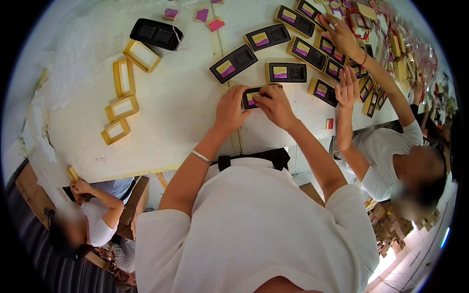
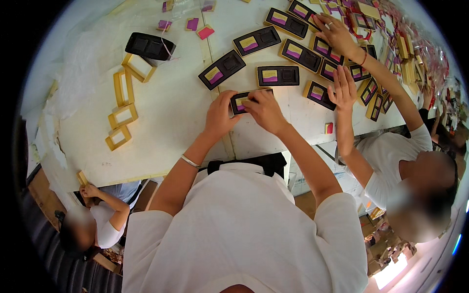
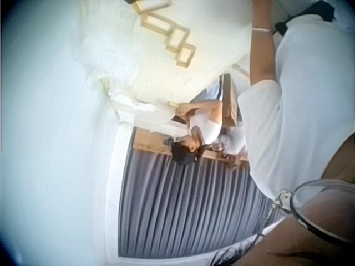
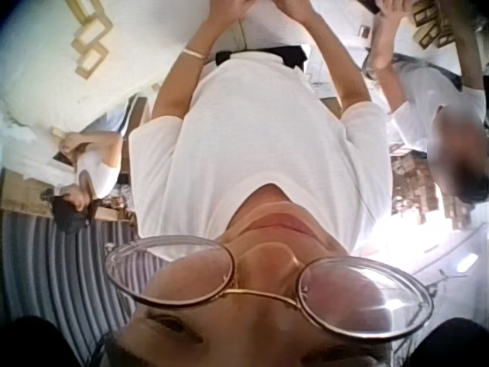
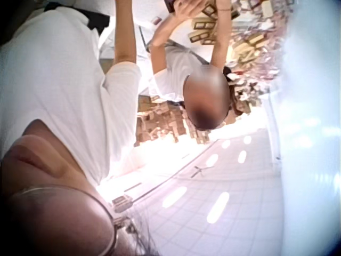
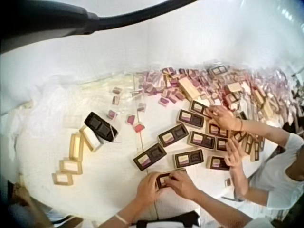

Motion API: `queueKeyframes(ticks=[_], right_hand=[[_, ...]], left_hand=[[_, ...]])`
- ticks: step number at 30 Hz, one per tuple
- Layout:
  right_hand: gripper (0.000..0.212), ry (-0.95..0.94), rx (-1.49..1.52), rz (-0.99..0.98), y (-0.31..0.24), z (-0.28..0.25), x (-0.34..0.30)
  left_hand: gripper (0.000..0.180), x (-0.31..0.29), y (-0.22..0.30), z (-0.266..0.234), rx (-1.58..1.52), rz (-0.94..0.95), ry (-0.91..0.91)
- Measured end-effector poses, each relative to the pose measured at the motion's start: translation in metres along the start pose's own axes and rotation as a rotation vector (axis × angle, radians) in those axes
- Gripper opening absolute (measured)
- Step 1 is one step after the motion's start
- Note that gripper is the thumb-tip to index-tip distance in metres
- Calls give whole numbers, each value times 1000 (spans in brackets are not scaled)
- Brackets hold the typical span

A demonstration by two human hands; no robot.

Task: The person assembles small cosmetic compacts by placing colored inserts into black trays and closing them with gold frames. The person repeatedly picks up inserts, positions them in trays, and secures the frames, working at a shared table with other workers.

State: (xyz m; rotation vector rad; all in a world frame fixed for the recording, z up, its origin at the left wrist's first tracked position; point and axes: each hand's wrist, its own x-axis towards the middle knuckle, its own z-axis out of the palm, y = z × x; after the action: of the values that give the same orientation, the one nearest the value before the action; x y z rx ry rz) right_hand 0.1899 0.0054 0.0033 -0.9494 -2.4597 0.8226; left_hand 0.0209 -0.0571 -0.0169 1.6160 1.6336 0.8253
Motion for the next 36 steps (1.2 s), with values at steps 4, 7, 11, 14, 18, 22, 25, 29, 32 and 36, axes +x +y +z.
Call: queueKeyframes(ticks=[4,7,11,14,18,22,25,29,32,36], right_hand=[[11,-132,-1,202,-4,-4,17],[9,-180,-95,275,-5,2,25],[8,-81,-224,154,8,0,17],[11,-98,-104,191,38,-30,8],[6,63,177,309,15,-51,22],[10,160,104,162,-8,-26,65],[13,210,200,131,-29,10,110],[17,315,141,36,-70,28,152],[23,345,-41,-104,-95,41,180],[19,162,-506,-190,-101,81,221]], left_hand=[[61,2,-2,0,9,24,39],[60,2,-2,5,-3,-12,14],[60,9,6,17,-26,-25,14],[72,24,19,50,113,6,96],[60,21,45,2,-31,11,295],[40,19,-34,-103,266,-184,758],[34,31,-62,-167,719,-125,734],[13,20,-101,-182,892,-122,210],[10,-8,-83,-144,913,-66,66],[31,-47,-58,-101,488,-91,147]])
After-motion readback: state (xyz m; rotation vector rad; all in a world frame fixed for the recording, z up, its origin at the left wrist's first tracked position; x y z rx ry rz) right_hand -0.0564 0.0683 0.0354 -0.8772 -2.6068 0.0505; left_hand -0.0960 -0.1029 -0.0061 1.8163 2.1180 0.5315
